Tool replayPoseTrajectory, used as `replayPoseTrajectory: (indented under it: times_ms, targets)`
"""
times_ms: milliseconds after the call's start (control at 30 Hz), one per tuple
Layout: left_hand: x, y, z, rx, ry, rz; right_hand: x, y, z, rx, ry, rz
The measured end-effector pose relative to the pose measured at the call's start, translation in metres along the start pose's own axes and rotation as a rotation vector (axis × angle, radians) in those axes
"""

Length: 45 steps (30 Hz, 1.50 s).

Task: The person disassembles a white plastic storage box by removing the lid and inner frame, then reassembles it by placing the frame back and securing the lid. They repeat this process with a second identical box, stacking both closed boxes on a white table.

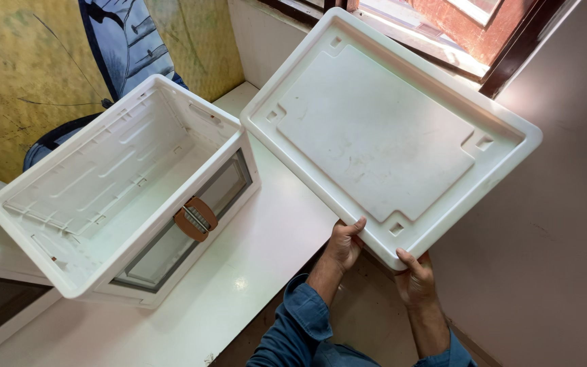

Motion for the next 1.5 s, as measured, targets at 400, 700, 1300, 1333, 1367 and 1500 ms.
replayPoseTrajectory:
  times_ms: [400,700,1300,1333,1367,1500]
  targets:
    - [0.027,0.020,0.024,0.014,0.017,-0.152,0.006,0.006,0.000,0.051,-0.012,-0.061]
    - [0.020,0.058,0.038,-0.099,-0.074,-0.196,-0.030,0.008,0.005,0.069,-0.107,-0.092]
    - [0.007,0.043,0.003,-0.180,-0.115,0.035,-0.042,0.014,-0.012,0.030,-0.185,0.034]
    - [0.011,0.036,0.000,-0.177,-0.102,0.062,-0.039,0.018,-0.014,0.024,-0.198,0.040]
    - [0.012,0.030,-0.005,-0.174,-0.118,0.069,-0.036,0.021,-0.017,0.022,-0.211,0.046]
    - [0.016,0.008,-0.028,-0.201,-0.207,0.108,-0.023,0.026,-0.024,0.077,-0.213,0.080]
Point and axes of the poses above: each hand's wrist, its own z-axis towards the middle knuckle, its own y-axis out of the back of the hand, x = y × z, the point moved 9 cm from there along z, towards the middle knuckle, and after that the axes turned 15 degrees about y, right-handed, at the moved point
